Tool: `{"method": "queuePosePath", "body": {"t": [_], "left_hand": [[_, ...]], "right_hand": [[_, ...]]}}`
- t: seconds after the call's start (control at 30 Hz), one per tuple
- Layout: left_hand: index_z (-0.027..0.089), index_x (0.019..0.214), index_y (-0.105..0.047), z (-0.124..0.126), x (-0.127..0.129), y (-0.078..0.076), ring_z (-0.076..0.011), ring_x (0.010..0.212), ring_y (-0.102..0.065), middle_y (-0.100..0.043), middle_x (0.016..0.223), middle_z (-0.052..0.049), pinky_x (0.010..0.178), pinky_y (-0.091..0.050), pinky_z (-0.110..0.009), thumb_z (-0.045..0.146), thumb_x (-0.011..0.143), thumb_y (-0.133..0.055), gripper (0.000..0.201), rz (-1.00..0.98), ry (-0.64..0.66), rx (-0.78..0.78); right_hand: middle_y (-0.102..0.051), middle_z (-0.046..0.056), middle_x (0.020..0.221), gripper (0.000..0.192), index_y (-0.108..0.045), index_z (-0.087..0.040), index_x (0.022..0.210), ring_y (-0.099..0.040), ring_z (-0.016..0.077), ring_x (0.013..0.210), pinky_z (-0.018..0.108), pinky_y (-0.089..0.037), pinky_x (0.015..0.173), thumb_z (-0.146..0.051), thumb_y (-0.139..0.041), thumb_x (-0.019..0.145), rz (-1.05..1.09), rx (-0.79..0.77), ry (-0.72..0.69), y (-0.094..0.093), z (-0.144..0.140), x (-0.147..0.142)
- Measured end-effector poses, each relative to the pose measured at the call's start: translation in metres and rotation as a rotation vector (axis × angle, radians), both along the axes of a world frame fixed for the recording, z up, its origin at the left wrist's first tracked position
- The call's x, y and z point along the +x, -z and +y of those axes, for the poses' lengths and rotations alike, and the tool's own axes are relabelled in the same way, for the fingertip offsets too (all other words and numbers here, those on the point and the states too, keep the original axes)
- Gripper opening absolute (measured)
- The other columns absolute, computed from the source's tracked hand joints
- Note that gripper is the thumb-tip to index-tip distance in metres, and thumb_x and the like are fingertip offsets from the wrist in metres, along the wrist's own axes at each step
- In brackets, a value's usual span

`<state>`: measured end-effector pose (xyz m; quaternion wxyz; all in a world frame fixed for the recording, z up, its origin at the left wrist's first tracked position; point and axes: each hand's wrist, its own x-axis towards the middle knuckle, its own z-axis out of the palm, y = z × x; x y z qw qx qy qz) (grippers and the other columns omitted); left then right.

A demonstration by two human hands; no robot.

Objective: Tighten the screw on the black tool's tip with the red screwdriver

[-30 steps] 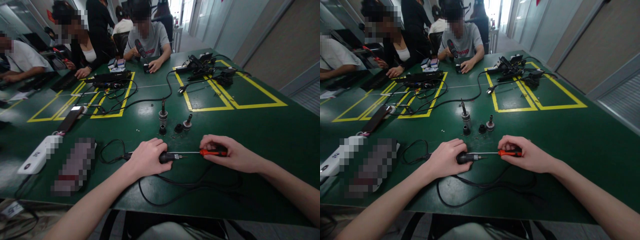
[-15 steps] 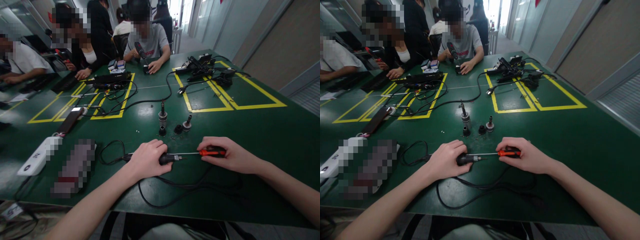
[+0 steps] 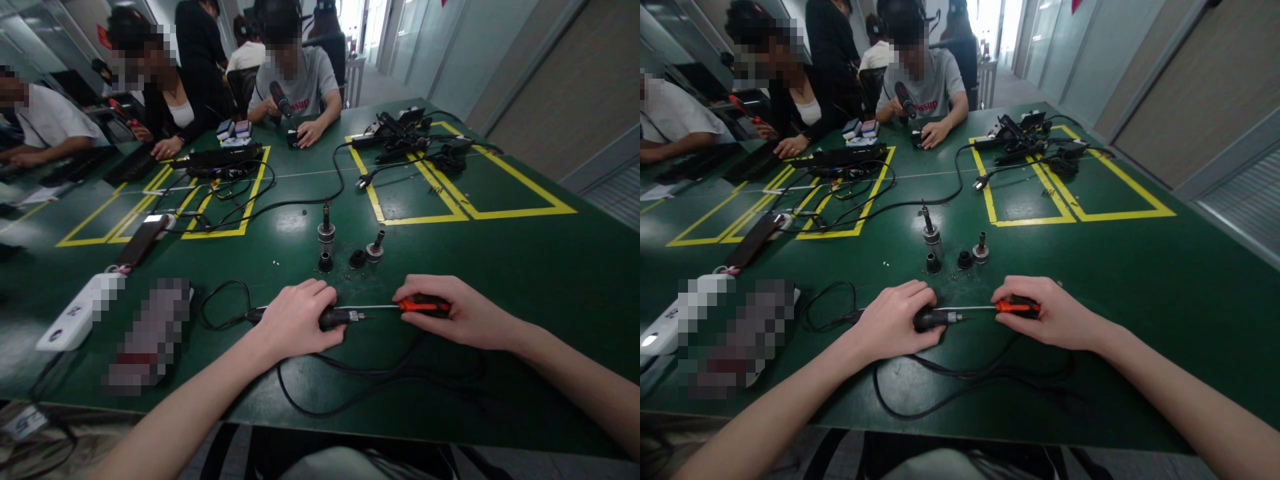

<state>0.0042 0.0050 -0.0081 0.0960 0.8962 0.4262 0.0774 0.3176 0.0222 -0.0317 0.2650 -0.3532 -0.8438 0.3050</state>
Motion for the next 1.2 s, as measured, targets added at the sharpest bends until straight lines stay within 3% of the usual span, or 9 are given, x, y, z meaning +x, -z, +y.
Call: {"method": "queuePosePath", "body": {"t": [0.13, 0.37, 0.6, 0.8, 1.03, 1.2], "left_hand": [[0.023, 0.089, -0.059, 0.000, 0.000, 0.000, -0.0224, 0.084, -0.068, -0.069, 0.087, -0.002, 0.071, -0.054, -0.033, 0.038, 0.089, -0.073, 0.021, 0.001, 0.001, 0.004], [0.023, 0.090, -0.060, 0.000, 0.000, 0.001, -0.0228, 0.087, -0.068, -0.069, 0.088, -0.002, 0.073, -0.054, -0.033, 0.037, 0.089, -0.073, 0.019, 0.003, 0.007, 0.004], [0.023, 0.089, -0.059, 0.000, 0.000, 0.001, -0.0226, 0.086, -0.068, -0.069, 0.087, -0.002, 0.073, -0.055, -0.033, 0.036, 0.089, -0.072, 0.019, -0.007, 0.005, -0.008], [0.023, 0.089, -0.060, 0.000, -0.001, 0.002, -0.0232, 0.087, -0.068, -0.069, 0.088, -0.002, 0.074, -0.055, -0.033, 0.036, 0.089, -0.072, 0.018, -0.010, 0.004, -0.014], [0.023, 0.088, -0.058, 0.000, 0.000, -0.001, -0.0227, 0.085, -0.068, -0.069, 0.087, -0.002, 0.071, -0.053, -0.033, 0.037, 0.089, -0.072, 0.020, -0.003, 0.007, -0.015], [0.023, 0.088, -0.058, 0.000, 0.000, -0.001, -0.0221, 0.084, -0.068, -0.069, 0.087, -0.002, 0.071, -0.052, -0.032, 0.037, 0.090, -0.072, 0.020, -0.005, 0.010, 0.000]], "right_hand": [[-0.084, 0.007, 0.087, 0.033, -0.082, -0.024, 0.108, -0.077, 0.0209, 0.072, 0.032, -0.060, 0.068, -0.042, -0.055, 0.110, -0.032, -0.038, -0.014, -0.005, 0.001, -0.001], [-0.079, 0.006, 0.086, 0.016, -0.081, -0.023, 0.103, -0.073, 0.0196, 0.069, 0.031, -0.059, 0.065, -0.037, -0.073, 0.097, 0.012, -0.006, -0.002, -0.014, 0.000, -0.004], [-0.086, 0.008, 0.095, 0.028, -0.083, -0.024, 0.110, -0.081, 0.0230, 0.081, 0.033, -0.063, 0.072, -0.035, -0.058, 0.107, -0.071, -0.030, -0.033, -0.013, 0.001, -0.002], [-0.080, 0.008, 0.088, 0.017, -0.081, -0.023, 0.105, -0.075, 0.0206, 0.073, 0.031, -0.060, 0.065, -0.035, -0.071, 0.098, -0.010, 0.019, -0.015, -0.014, 0.000, -0.005], [-0.085, 0.007, 0.094, 0.024, -0.081, -0.024, 0.108, -0.081, 0.0216, 0.078, 0.031, -0.062, 0.070, -0.029, -0.058, 0.107, -0.042, 0.006, -0.048, -0.015, 0.000, -0.006], [-0.080, 0.006, 0.088, 0.014, -0.080, -0.023, 0.106, -0.075, 0.0194, 0.072, 0.029, -0.060, 0.066, -0.027, -0.070, 0.098, 0.006, 0.011, -0.047, -0.017, 0.000, -0.005]]}}
